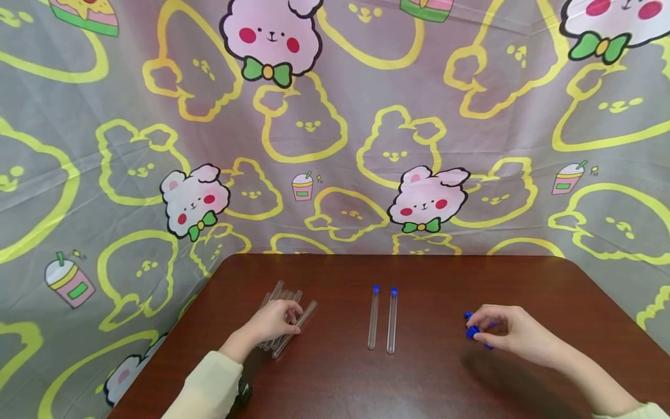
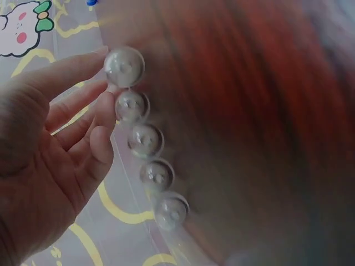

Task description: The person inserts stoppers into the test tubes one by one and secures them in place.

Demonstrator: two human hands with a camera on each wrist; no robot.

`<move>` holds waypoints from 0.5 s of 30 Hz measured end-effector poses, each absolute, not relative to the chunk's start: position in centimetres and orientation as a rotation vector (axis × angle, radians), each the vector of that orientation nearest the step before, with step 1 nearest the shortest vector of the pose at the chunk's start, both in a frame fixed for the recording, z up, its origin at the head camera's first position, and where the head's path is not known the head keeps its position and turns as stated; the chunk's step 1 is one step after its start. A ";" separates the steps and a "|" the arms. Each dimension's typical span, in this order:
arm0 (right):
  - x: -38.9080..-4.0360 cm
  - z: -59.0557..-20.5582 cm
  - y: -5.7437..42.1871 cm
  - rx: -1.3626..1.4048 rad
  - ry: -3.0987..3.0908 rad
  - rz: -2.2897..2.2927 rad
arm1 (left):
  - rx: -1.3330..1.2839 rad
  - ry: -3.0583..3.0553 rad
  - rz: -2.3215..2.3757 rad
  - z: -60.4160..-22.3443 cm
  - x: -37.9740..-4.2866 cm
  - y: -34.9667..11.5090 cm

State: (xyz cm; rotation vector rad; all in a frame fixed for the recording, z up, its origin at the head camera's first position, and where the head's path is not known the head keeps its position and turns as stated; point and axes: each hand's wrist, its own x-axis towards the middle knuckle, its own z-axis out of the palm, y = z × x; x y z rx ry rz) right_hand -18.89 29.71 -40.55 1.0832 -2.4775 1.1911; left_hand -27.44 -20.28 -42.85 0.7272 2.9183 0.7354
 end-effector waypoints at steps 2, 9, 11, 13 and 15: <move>-18.9 -40.6 29.7 1.085 -2.471 1.193 | 0.728 2.914 0.720 -42.9 -27.4 -20.0; -18.8 -40.8 29.8 1.079 -2.465 1.189 | 0.755 2.913 0.686 -42.7 -27.4 -19.4; -18.8 -40.8 29.8 1.075 -2.467 1.191 | 0.754 2.900 0.697 -42.7 -27.4 -19.4; -18.8 -40.8 29.9 1.070 -2.468 1.189 | 0.749 2.889 0.714 -42.8 -27.4 -19.3; -18.7 -40.8 29.9 1.068 -2.470 1.184 | 0.753 2.876 0.746 -42.9 -27.4 -19.3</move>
